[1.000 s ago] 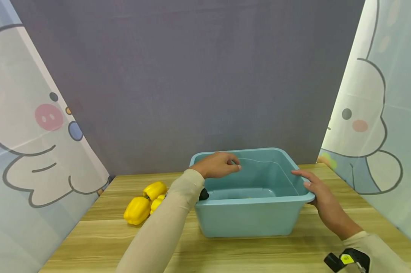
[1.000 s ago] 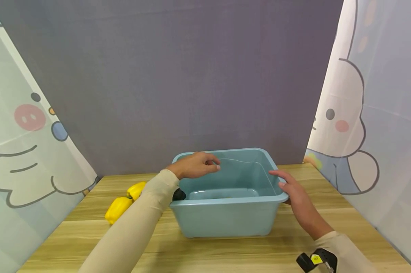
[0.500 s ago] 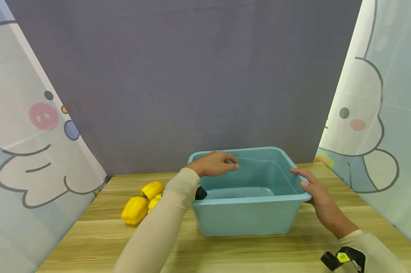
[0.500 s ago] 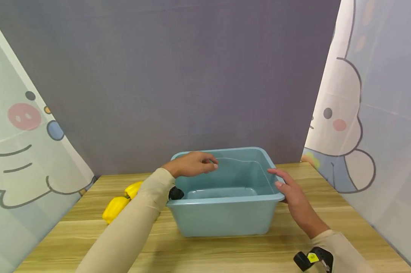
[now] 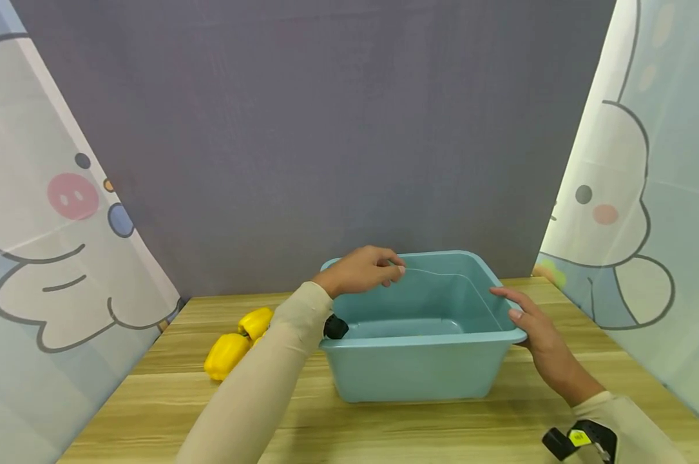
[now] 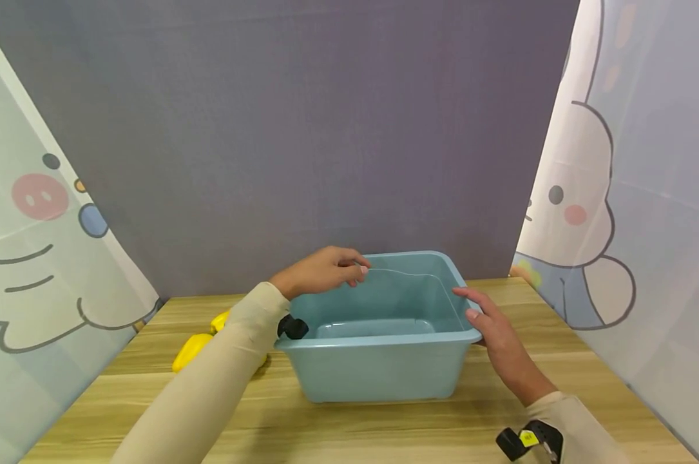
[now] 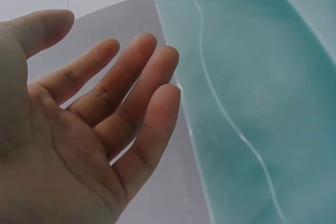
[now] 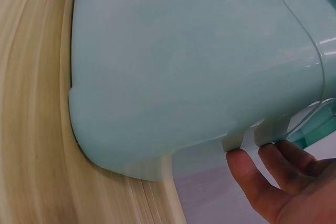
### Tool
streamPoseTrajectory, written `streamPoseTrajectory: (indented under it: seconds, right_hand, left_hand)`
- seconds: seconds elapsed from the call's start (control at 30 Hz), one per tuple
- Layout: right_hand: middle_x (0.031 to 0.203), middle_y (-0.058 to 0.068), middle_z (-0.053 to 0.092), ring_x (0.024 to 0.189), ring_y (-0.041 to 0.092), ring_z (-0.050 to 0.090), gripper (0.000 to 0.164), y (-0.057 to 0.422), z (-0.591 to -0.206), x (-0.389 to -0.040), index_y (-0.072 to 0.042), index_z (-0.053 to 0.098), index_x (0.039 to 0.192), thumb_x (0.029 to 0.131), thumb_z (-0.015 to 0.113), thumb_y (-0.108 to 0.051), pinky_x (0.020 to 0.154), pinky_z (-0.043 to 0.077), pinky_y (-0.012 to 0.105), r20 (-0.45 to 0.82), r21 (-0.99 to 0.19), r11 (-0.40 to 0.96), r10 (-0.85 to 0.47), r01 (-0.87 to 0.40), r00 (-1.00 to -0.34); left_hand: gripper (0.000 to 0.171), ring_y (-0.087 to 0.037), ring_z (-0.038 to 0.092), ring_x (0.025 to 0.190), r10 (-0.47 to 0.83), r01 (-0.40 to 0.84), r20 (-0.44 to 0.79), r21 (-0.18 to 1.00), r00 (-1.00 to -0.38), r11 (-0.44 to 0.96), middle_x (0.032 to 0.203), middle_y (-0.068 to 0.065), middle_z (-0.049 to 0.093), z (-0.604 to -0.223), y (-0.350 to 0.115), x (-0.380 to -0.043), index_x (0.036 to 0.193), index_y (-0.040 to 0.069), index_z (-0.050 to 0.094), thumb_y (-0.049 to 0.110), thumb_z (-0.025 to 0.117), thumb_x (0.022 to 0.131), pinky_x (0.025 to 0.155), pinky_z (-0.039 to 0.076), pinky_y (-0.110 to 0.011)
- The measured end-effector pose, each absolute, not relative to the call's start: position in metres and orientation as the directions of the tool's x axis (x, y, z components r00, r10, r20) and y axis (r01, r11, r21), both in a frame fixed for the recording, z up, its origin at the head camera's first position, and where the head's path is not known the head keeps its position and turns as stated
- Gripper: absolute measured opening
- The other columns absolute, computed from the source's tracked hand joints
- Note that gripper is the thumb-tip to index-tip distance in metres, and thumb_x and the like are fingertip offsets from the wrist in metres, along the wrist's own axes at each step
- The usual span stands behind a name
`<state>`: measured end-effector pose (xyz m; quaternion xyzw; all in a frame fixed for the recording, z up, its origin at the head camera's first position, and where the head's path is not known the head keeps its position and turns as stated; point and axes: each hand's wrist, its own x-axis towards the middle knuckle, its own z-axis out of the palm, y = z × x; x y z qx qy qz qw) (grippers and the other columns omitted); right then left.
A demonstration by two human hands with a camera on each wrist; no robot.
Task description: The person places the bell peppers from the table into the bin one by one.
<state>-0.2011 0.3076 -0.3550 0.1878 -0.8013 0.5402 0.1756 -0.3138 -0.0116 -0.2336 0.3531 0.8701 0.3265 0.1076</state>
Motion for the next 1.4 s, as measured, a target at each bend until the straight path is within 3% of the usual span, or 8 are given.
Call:
streamPoseTrajectory:
  seconds: [0.17, 0.37, 1.0, 1.23, 1.4]
  right_hand:
    - [0.146, -0.014, 0.035, 0.112, 0.009, 0.052, 0.043, 0.307, -0.356, -0.202, -0.012, 0.04, 0.151, 0.11, 0.027, -0.018, 0.075, 0.051, 0.031, 0.491, -0.802, 0.33, -0.113, -0.499, -0.864]
    - [0.146, -0.013, 0.035, 0.111, 0.009, 0.051, 0.044, 0.308, -0.357, -0.2, -0.011, 0.039, 0.151, 0.11, 0.025, -0.017, 0.075, 0.05, 0.029, 0.507, -0.79, 0.336, -0.115, -0.514, -0.854]
    - [0.147, -0.009, 0.033, 0.112, 0.012, 0.051, 0.045, 0.307, -0.356, -0.199, -0.012, 0.036, 0.152, 0.111, 0.022, -0.021, 0.076, 0.05, 0.031, 0.494, -0.786, 0.361, -0.119, -0.501, -0.861]
    - [0.146, -0.009, 0.033, 0.112, 0.011, 0.051, 0.045, 0.307, -0.356, -0.199, -0.011, 0.035, 0.152, 0.112, 0.021, -0.023, 0.077, 0.05, 0.03, 0.488, -0.792, 0.353, -0.124, -0.498, -0.864]
    - [0.146, -0.009, 0.032, 0.113, 0.012, 0.051, 0.046, 0.307, -0.357, -0.199, -0.012, 0.034, 0.153, 0.111, 0.02, -0.023, 0.077, 0.049, 0.029, 0.494, -0.787, 0.352, -0.131, -0.506, -0.86]
  left_hand:
    - [0.032, -0.013, 0.066, 0.1, 0.679, 0.555, 0.06, 0.631, -0.731, 0.542, 0.11, 0.012, 0.068, -0.226, -0.019, -0.308, 0.13, 0.026, 0.064, 0.04, 0.055, 0.103, 0.092, 0.049, -0.039]
    - [0.032, -0.012, 0.066, 0.1, 0.694, 0.571, 0.064, 0.624, -0.717, 0.533, 0.116, 0.007, 0.067, -0.219, -0.022, -0.307, 0.131, 0.025, 0.063, 0.039, 0.054, 0.103, 0.091, 0.05, -0.038]
    - [0.031, -0.008, 0.064, 0.096, 0.699, 0.61, 0.026, 0.511, -0.715, 0.605, 0.105, 0.011, 0.068, -0.204, -0.037, -0.296, 0.128, 0.027, 0.065, 0.041, 0.056, 0.102, 0.083, 0.052, -0.036]
    - [0.031, -0.013, 0.063, 0.095, 0.693, 0.621, 0.05, 0.494, -0.719, 0.609, 0.1, 0.008, 0.068, -0.203, -0.044, -0.294, 0.129, 0.025, 0.065, 0.038, 0.056, 0.102, 0.078, 0.051, -0.036]
    - [0.032, -0.017, 0.064, 0.102, 0.69, 0.61, 0.066, 0.533, -0.721, 0.586, 0.105, 0.008, 0.068, -0.205, -0.056, -0.295, 0.13, 0.025, 0.064, 0.039, 0.055, 0.102, 0.083, 0.051, -0.038]
